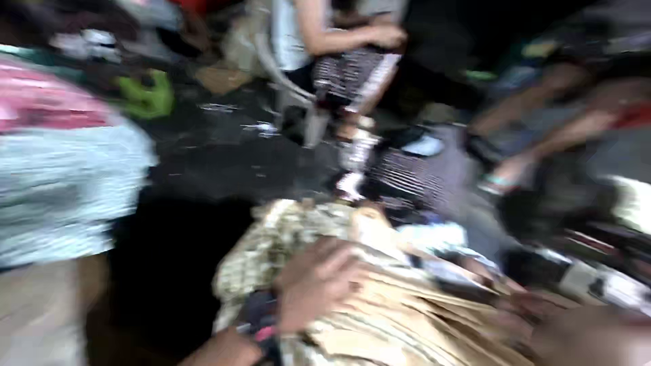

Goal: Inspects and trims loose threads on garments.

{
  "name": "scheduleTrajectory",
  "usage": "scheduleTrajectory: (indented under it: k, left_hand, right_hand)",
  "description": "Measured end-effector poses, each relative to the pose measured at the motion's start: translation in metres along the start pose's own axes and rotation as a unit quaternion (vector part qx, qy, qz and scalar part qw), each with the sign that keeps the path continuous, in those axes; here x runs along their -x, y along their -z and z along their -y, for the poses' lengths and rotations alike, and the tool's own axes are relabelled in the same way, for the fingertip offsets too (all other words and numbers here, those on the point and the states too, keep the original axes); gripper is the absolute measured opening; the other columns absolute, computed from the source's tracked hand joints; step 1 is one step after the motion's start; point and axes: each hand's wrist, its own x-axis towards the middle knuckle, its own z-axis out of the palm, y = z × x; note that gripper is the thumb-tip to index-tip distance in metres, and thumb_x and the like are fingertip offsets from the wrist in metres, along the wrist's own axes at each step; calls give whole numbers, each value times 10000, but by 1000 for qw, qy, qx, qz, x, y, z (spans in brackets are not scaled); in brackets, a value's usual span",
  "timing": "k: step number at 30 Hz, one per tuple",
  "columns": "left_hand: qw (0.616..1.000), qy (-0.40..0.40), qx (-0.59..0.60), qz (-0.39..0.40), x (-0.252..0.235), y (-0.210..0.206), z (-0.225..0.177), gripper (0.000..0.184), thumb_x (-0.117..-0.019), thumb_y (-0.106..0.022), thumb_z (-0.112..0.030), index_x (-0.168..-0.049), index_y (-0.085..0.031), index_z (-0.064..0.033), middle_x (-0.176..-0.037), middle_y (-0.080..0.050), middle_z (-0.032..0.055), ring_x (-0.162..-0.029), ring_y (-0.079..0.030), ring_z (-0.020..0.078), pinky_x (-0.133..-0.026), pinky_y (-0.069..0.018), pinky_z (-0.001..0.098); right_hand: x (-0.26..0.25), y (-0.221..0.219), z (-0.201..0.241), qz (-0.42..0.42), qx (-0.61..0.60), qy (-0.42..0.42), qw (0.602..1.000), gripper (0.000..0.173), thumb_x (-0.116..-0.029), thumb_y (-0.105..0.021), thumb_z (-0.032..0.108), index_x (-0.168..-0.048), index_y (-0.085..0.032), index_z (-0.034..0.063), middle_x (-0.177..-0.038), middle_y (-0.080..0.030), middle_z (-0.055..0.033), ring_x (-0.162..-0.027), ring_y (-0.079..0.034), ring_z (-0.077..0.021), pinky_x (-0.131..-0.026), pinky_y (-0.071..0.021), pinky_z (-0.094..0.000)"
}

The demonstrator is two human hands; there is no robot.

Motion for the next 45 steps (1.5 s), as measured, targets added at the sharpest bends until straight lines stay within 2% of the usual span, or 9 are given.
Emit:
scheduleTrajectory:
  k: [3, 7, 17, 22, 27, 30, 38, 42, 45]
  left_hand:
    - [998, -7, 34, 51, 8, -2, 8, 291, -981, -505, -204, -1086, -766, -132, -1117, -733, 66, -1092, -683, 267, -914, -576, 445]
    - [995, -26, 66, 63, 8, -2, 16, 453, -1049, -475, -476, -1117, -765, -136, -1091, -718, 77, -1109, -657, 252, -960, -537, 424]
    - [984, -110, 3, 144, -48, 2, 7, 343, -1000, -508, -342, -848, -756, -161, -686, -645, -6, -665, -682, 195, -577, -565, 389]
    - [931, -41, 30, 361, -92, -10, -14, 323, -1049, -555, -302, -914, -740, -74, -755, -704, 147, -775, -721, 364, -741, -557, 577]
    - [857, 5, 132, 498, -149, -64, -21, 298, -1069, -532, -227, -1260, -694, -64, -1160, -704, 198, -1103, -670, 380, -955, -510, 588]
    - [858, 25, 108, 502, -159, -96, -20, 377, -997, -653, -160, -1363, -632, -69, -1326, -611, 202, -1251, -584, 378, -1058, -468, 560]
    - [916, 169, -85, 353, -123, -69, -29, 476, -891, -685, -47, -1364, -635, -31, -1447, -554, 235, -1408, -423, 469, -1104, -275, 718]
    - [863, 227, -65, 447, -136, -54, -19, 379, -955, -652, -143, -1319, -633, -40, -1290, -657, 213, -1308, -546, 411, -1111, -362, 614]
    - [926, 198, -71, 312, -119, -48, -5, 196, -898, -692, -51, -1084, -734, -9, -1097, -705, 219, -1153, -630, 432, -1005, -465, 608]
  right_hand:
    - [16, -38, -13, -105, -24, 30, 994, 207, -932, -696, 285, -911, -782, 98, -1024, -760, -57, -923, -726, -120, -829, -610, -293]
    - [30, -61, -10, -136, -4, 14, 991, 251, -974, -638, 341, -899, -767, 139, -1039, -748, -21, -893, -725, -111, -747, -623, -317]
    - [11, -34, 3, -34, 30, 30, 999, 301, -934, -663, 364, -765, -683, 116, -743, -673, -30, -650, -671, -183, -554, -570, -422]
    - [-42, -7, 36, 245, 19, -22, 969, 452, -1032, -569, 443, -969, -728, 25, -957, -722, -185, -975, -694, -386, -871, -522, -616]
    - [-53, -33, 54, 289, 28, 10, 957, 245, -1024, -582, 247, -1021, -736, 56, -1050, -723, -203, -1008, -689, -438, -811, -524, -662]
    - [-38, -42, 51, 216, 19, 28, 976, 165, -947, -607, 0, -1000, -752, 60, -1029, -740, -187, -908, -718, -435, -728, -554, -652]
    - [-22, -57, 33, 66, -30, 82, 994, 58, -876, -737, 96, -933, -740, 103, -867, -715, -116, -701, -709, -331, -548, -562, -551]
    - [-34, -40, 17, -34, -72, 23, 997, 166, -949, -696, 255, -950, -749, 98, -859, -733, -71, -760, -722, -233, -660, -602, -477]
    - [-48, -30, 1, -50, 4, -136, 989, 350, -957, -698, 391, -1209, -726, 149, -1122, -725, -93, -978, -715, -293, -819, -597, -543]
